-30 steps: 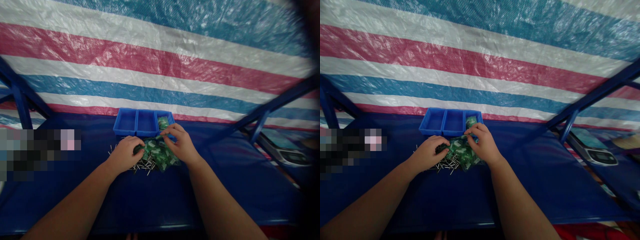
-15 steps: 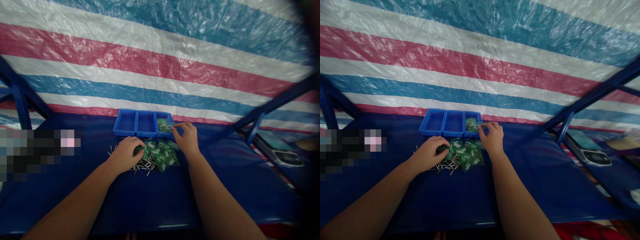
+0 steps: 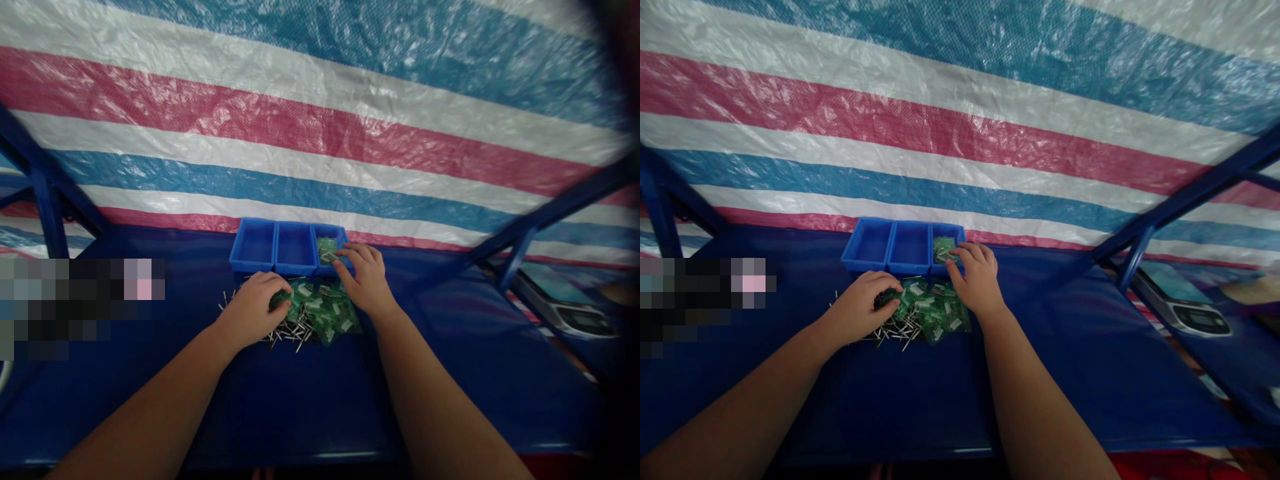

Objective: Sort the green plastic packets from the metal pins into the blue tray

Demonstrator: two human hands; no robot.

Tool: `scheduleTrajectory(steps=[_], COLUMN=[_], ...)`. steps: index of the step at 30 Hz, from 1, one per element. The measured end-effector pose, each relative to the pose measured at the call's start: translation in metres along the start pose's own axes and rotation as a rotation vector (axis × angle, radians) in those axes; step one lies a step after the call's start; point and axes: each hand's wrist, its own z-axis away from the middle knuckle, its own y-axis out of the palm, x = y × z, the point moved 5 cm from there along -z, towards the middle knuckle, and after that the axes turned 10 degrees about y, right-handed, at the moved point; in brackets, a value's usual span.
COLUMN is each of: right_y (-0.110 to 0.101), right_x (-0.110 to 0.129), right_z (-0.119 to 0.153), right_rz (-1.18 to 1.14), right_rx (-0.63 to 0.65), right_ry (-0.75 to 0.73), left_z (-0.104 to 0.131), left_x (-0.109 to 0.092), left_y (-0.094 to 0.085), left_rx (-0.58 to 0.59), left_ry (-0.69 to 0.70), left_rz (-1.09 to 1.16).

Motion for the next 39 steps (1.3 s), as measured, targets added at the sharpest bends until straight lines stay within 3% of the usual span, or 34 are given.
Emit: scheduleTrajectory(steps=[5,11,15,21,24,32,39], right_y=[0.009,-0.002,-0.016,-0.018,-0.020,-0.027,-0.021], right_x=[0.004,0.016,0.033,0.055,0.060,0.073,0.083], right_z=[0.006,0.009,0.010,0.014,0.016,0.023,0.029], right_rz=[0.037,-0.003,-0.102,-0.258,-0.315,-0.432,-0.487], right_rx=[0.157,0.061,-0.011,0.144,0.154,0.233,0.293], right_ry=[0.066,0.073,-0.020,-0.205,-0.231,-0.335,-0.383], left_z=[0.001,-0.002,-0.003,-0.002,-0.003,-0.003,-0.001], left_x=[0.002,-0.006,-0.008,-0.005,-0.008,-0.019,-0.027], left_y=[0.001,-0.002,-0.002,0.000,-0.004,-0.024,-0.028], left_rx=[-0.033,-0.011,0.033,0.047,-0.002,-0.280,-0.350], left_ry=[-0.018,0.061,0.092,0.074,0.103,0.191,0.198], left_rz=[0.003,0.013,-0.008,-0.026,-0.017,0.076,0.123])
